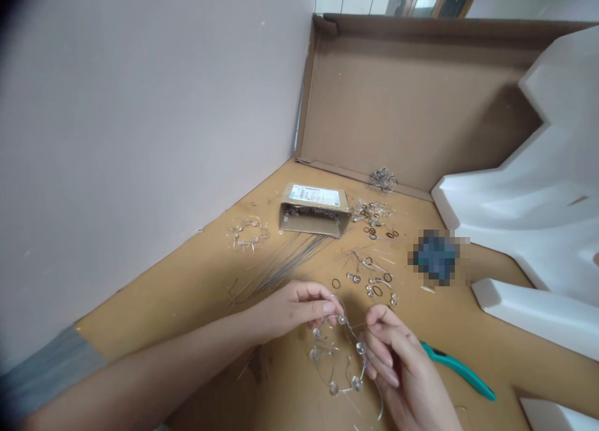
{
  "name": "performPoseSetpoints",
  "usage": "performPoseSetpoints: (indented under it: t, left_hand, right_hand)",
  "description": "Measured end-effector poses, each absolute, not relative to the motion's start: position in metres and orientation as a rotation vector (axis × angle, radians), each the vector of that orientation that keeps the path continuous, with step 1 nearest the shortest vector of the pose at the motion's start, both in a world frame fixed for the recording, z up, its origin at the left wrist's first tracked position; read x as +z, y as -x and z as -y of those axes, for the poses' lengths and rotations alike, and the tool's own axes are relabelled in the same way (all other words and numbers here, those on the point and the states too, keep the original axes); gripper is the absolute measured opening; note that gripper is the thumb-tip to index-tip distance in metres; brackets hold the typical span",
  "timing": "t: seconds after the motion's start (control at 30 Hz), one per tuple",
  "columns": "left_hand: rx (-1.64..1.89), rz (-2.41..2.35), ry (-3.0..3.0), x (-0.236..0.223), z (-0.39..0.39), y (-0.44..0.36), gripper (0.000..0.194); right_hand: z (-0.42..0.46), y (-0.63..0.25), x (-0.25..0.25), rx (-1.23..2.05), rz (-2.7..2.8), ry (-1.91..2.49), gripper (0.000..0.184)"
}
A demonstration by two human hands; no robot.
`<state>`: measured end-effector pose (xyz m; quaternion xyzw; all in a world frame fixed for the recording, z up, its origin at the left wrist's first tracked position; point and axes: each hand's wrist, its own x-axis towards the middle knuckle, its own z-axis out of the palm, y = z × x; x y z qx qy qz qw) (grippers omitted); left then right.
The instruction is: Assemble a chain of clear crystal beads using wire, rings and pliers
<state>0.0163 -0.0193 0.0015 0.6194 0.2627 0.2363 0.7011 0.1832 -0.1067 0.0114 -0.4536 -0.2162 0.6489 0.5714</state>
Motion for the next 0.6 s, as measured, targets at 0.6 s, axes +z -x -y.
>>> performPoseSetpoints:
  t: [0.6]
  left_hand:
    - [0.421, -0.571, -1.348, -0.0015, 0.0241, -0.0198, 0.007]
  right_hand:
    - [0.1085, -0.1737, 0.0105, 1.483, 0.547, 1.107, 0.012]
